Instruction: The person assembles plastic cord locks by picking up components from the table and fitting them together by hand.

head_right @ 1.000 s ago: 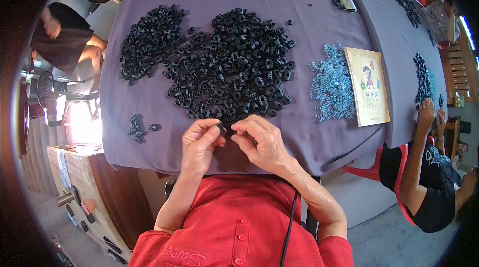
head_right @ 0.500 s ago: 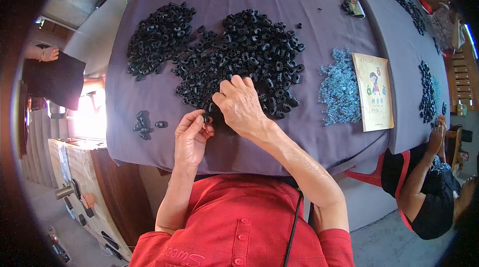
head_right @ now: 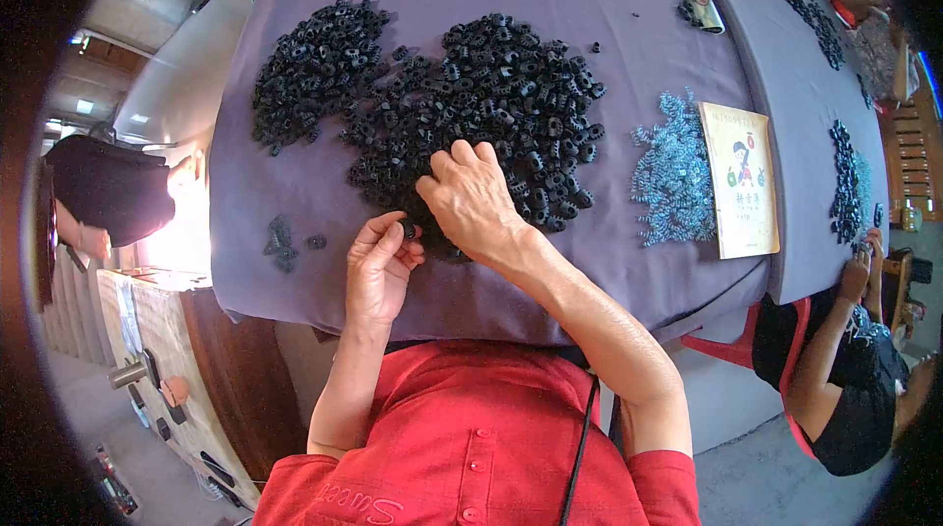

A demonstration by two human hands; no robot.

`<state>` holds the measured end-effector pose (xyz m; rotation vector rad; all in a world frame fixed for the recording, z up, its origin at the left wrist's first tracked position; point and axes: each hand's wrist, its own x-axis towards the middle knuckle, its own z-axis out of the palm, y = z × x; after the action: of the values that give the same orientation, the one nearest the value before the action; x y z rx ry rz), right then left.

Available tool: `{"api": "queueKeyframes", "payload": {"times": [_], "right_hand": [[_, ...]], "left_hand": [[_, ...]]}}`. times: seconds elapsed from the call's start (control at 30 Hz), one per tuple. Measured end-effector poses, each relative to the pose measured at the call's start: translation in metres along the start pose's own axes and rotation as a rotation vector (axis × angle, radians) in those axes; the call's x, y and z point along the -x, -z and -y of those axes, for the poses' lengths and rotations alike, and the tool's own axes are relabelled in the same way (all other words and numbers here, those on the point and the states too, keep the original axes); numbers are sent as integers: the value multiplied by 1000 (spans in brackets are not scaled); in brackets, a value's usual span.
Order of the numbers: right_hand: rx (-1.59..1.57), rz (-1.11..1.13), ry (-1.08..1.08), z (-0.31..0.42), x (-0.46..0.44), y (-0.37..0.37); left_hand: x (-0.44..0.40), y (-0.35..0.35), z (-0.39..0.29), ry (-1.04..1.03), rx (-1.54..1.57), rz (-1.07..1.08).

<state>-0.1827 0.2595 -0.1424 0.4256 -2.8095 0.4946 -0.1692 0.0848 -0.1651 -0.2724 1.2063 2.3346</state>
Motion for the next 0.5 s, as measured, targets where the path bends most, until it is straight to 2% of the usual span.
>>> {"api": "queueKeyframes", "payload": {"times": [0.27, 0.5], "right_hand": [[-79, -111, 23, -7, 19, -1], [-130, -116, -27, -8, 22, -1]], "left_hand": [[-2, 0, 2, -15, -5, 24], [-1, 0, 1, -10, -1, 7]]}}
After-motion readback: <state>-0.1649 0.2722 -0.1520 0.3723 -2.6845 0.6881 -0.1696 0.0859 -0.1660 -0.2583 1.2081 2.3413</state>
